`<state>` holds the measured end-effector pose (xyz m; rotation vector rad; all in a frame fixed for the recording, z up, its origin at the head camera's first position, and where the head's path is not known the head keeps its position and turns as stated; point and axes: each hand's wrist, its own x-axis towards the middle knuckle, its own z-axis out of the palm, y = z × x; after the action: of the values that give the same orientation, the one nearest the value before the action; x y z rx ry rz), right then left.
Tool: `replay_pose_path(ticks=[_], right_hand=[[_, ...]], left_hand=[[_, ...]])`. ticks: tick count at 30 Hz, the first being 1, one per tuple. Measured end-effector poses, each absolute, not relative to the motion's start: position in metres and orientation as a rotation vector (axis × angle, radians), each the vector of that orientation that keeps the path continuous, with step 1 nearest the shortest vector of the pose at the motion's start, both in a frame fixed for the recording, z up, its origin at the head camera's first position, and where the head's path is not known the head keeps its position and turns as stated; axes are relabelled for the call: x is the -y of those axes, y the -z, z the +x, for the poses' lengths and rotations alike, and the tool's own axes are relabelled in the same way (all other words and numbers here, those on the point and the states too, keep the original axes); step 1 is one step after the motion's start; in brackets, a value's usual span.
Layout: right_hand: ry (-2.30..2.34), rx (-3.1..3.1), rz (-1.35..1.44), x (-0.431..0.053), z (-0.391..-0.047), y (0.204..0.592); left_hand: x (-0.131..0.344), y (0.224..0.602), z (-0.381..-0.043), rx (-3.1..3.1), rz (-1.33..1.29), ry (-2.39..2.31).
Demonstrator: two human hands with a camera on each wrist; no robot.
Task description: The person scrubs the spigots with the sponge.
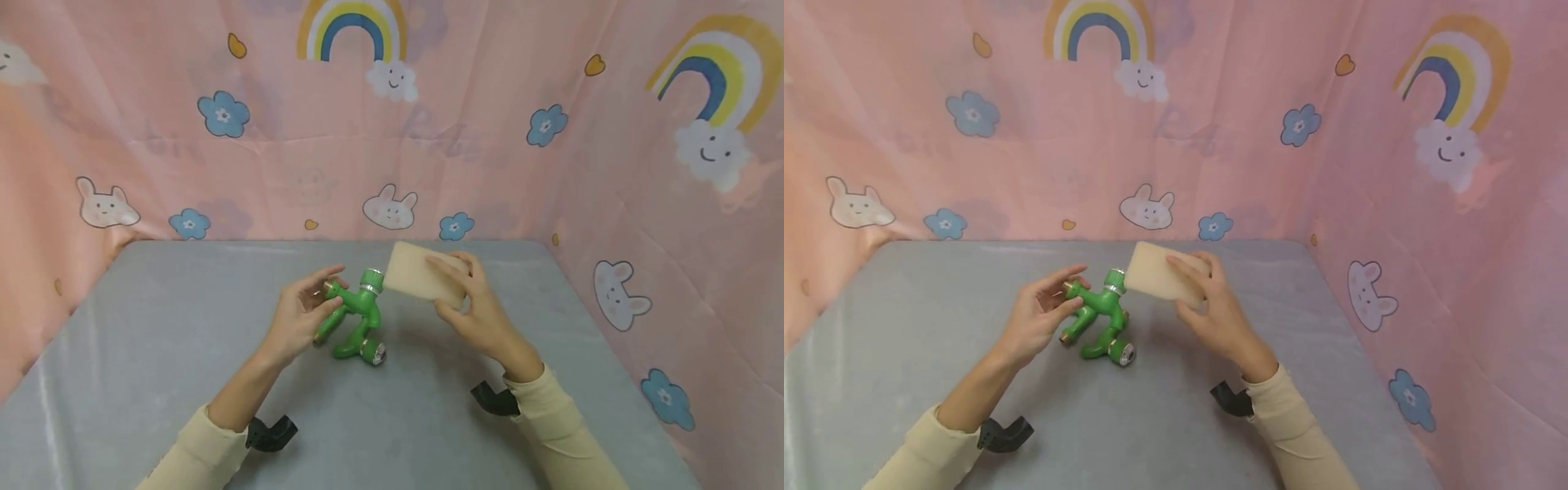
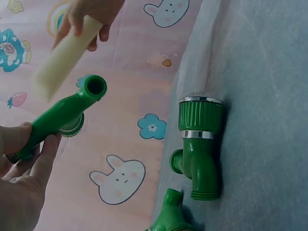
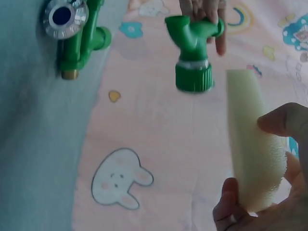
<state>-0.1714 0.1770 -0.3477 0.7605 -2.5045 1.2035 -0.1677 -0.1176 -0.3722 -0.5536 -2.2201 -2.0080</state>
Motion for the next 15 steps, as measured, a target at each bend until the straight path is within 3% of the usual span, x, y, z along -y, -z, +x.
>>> replay_pose_path(ticks=[7,15], right_hand=[[-1.181,2.467,0.92,-0.156,-0.164,0.36],[-1.05,2.483,0.686,-0.163,-0.17,0.357]], left_hand=[[0.114,0.374,-0.165,2.209,-0.636,1.967],[0.109,0.377,-0.165,2.26,-0.734,1.845]])
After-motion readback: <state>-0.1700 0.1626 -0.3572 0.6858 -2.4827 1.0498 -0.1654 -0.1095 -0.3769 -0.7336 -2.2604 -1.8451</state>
